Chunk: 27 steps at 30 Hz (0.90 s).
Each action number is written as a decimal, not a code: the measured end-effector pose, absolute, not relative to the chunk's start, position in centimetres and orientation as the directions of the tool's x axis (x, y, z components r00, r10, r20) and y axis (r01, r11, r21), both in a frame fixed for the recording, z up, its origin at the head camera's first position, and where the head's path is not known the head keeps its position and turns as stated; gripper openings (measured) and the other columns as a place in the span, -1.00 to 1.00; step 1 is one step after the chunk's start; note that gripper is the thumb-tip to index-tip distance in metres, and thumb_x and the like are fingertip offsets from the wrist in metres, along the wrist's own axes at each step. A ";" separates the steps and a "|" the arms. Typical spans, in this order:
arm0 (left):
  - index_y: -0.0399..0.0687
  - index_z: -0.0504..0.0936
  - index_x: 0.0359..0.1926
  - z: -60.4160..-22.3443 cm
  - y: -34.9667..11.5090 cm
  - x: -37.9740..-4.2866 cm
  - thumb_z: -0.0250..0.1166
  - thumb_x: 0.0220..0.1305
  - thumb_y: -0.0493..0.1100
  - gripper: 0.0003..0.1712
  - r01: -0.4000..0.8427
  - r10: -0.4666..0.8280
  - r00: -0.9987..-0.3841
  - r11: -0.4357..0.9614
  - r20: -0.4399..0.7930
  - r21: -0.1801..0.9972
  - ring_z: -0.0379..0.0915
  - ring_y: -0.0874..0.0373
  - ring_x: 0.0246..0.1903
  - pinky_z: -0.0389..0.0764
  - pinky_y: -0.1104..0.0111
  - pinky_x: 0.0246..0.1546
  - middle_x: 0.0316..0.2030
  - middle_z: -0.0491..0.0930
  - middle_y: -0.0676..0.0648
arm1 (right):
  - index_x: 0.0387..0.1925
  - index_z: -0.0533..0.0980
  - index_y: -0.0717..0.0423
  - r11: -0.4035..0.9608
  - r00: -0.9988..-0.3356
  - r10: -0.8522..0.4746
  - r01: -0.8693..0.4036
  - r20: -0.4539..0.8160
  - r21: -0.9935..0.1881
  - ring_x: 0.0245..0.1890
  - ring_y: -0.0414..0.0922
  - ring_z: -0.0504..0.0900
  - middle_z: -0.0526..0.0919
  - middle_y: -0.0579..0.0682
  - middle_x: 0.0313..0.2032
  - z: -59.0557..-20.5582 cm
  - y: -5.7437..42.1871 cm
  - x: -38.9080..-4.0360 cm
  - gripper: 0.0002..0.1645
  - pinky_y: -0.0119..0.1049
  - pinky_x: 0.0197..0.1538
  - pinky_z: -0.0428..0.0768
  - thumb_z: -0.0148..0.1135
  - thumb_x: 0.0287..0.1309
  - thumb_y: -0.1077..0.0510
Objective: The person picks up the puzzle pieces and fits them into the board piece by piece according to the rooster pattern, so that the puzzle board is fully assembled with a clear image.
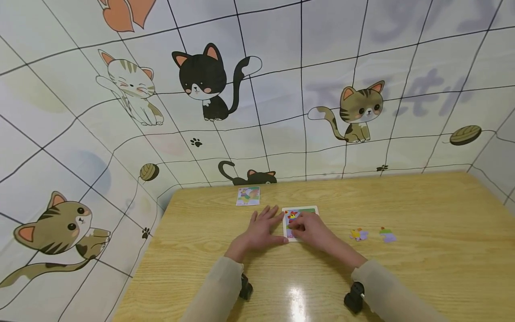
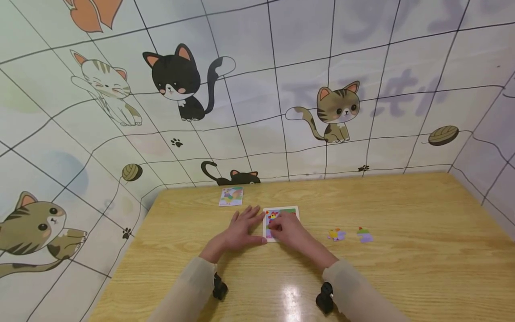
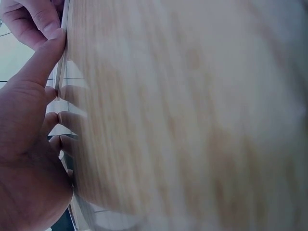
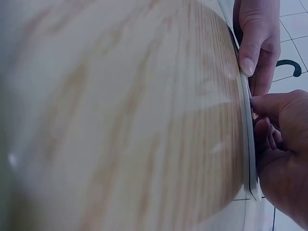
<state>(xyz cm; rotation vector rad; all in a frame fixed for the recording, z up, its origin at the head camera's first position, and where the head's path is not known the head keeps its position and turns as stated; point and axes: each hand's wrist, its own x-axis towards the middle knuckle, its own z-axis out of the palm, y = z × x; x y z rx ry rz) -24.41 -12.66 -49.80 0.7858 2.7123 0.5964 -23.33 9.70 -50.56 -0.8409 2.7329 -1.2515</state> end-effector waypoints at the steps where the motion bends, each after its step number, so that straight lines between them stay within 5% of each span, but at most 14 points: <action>1: -0.01 0.20 0.60 -49.8 -12.6 -24.4 0.33 0.35 0.26 -0.04 0.453 0.557 -0.821 0.769 -0.126 0.451 -0.30 -0.11 0.60 -0.28 -0.19 0.49 0.62 -0.05 -0.10 | -0.18 0.76 0.28 0.535 -0.853 -0.483 -0.465 0.196 -0.706 -0.43 -0.29 0.42 0.57 -0.12 -0.38 -50.5 9.8 -23.3 -0.82 -0.40 -0.37 0.46 0.39 0.16 0.37; 12: 0.01 0.19 0.60 -49.7 -12.3 -24.5 0.32 0.35 0.26 -0.04 0.459 0.560 -0.818 0.772 -0.130 0.441 -0.31 -0.11 0.60 -0.30 -0.18 0.49 0.62 -0.06 -0.10 | -0.02 0.68 0.29 0.462 -0.820 -0.549 -0.459 0.162 -0.759 -0.30 -0.23 0.53 0.66 -0.01 -0.20 -50.1 11.7 -23.4 -0.71 -0.31 -0.21 0.57 0.40 0.22 0.31; 18: 0.00 0.19 0.60 -49.8 -12.3 -24.3 0.33 0.34 0.26 -0.03 0.452 0.562 -0.815 0.769 -0.142 0.452 -0.32 -0.13 0.60 -0.32 -0.19 0.49 0.62 -0.08 -0.11 | 0.05 0.62 0.27 0.463 -0.865 -0.495 -0.338 0.077 -0.820 -0.22 -0.14 0.58 0.65 0.06 -0.13 -49.2 15.4 -22.9 -0.67 -0.27 -0.21 0.59 0.37 0.29 0.25; 27: 0.02 0.16 0.61 -50.0 -12.5 -24.4 0.32 0.34 0.27 -0.02 0.449 0.555 -0.820 0.775 -0.140 0.445 -0.33 -0.11 0.60 -0.33 -0.17 0.49 0.62 -0.09 -0.09 | 0.00 0.65 0.25 0.583 -0.917 -0.397 -0.295 0.051 -0.757 -0.24 -0.15 0.58 0.68 -0.04 -0.19 -48.9 22.5 -22.7 -0.69 -0.31 -0.26 0.60 0.42 0.24 0.24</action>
